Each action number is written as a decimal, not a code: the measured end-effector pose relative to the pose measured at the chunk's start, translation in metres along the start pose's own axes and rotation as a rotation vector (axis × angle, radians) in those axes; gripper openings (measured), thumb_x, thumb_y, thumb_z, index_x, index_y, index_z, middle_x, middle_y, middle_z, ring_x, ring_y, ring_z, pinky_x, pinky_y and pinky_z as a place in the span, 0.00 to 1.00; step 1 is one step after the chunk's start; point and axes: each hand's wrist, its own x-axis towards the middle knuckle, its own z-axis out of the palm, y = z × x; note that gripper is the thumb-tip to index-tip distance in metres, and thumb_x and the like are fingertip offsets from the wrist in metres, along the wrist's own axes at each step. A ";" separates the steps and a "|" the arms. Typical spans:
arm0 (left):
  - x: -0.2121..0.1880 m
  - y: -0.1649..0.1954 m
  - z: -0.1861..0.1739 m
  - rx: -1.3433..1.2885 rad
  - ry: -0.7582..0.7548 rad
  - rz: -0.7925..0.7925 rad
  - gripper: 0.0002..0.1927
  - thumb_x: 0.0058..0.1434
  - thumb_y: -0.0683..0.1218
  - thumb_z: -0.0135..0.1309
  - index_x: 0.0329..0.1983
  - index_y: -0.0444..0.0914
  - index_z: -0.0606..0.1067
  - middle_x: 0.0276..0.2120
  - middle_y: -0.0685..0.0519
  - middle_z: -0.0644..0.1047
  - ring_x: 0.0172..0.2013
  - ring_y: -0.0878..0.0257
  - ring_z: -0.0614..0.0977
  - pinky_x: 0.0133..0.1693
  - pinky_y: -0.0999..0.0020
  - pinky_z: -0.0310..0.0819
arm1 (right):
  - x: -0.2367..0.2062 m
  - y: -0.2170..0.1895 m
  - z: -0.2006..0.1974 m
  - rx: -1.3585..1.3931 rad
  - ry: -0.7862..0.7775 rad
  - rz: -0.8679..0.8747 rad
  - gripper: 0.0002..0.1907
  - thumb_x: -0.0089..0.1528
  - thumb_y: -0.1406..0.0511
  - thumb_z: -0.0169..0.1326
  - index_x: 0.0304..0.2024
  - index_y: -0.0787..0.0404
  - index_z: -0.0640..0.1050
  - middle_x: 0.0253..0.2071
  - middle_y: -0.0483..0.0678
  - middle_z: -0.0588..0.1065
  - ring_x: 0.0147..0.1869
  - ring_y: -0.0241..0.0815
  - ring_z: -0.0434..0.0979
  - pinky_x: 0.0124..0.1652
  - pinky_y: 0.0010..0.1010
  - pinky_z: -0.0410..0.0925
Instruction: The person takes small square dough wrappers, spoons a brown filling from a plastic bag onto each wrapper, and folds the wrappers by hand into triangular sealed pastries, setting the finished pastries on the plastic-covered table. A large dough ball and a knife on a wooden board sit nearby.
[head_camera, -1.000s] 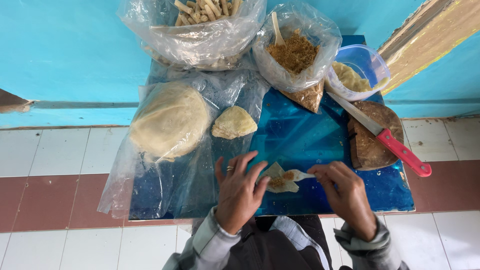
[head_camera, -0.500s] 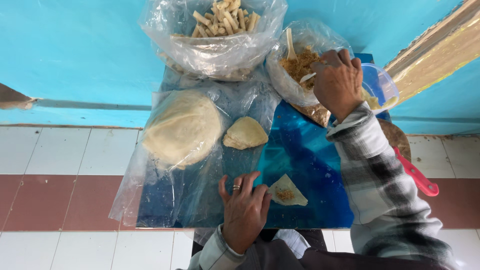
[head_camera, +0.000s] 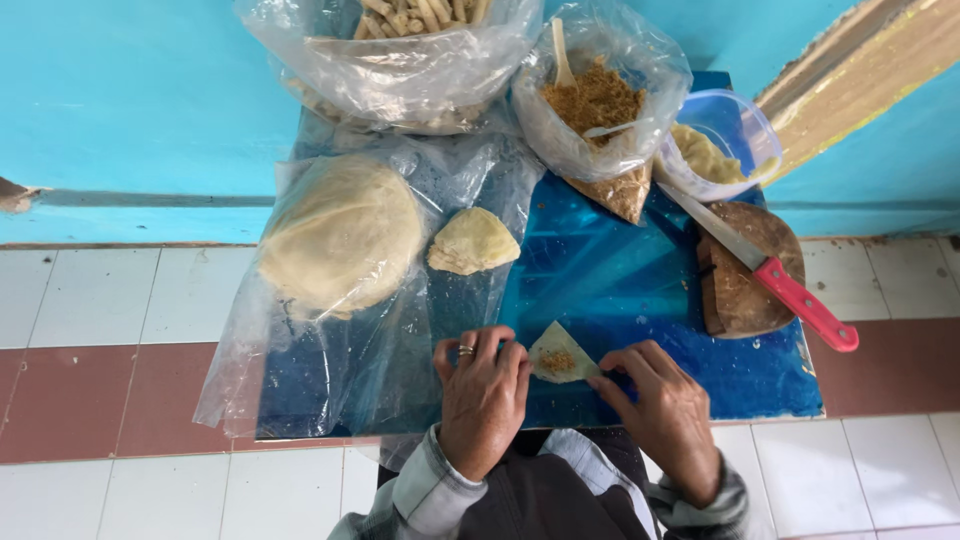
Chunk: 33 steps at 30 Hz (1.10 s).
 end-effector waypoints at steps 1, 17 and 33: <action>-0.001 0.001 -0.001 -0.002 -0.012 0.002 0.08 0.60 0.43 0.61 0.34 0.41 0.72 0.41 0.53 0.74 0.48 0.53 0.74 0.55 0.46 0.54 | -0.003 0.000 0.003 0.012 0.045 -0.051 0.10 0.55 0.59 0.65 0.36 0.56 0.81 0.36 0.44 0.77 0.34 0.46 0.80 0.32 0.37 0.71; 0.001 0.004 0.008 -0.226 0.020 0.008 0.16 0.61 0.41 0.60 0.51 0.37 0.71 0.41 0.50 0.79 0.42 0.53 0.81 0.48 0.54 0.68 | 0.001 -0.005 0.023 0.265 0.111 0.041 0.10 0.56 0.67 0.64 0.40 0.58 0.79 0.35 0.44 0.80 0.32 0.38 0.82 0.28 0.29 0.72; 0.000 -0.006 0.014 -0.362 -0.107 0.151 0.24 0.61 0.34 0.58 0.60 0.31 0.70 0.47 0.44 0.80 0.47 0.50 0.82 0.49 0.58 0.77 | -0.007 -0.005 0.030 0.073 0.146 -0.272 0.20 0.52 0.66 0.66 0.47 0.58 0.82 0.44 0.46 0.81 0.46 0.45 0.80 0.44 0.37 0.71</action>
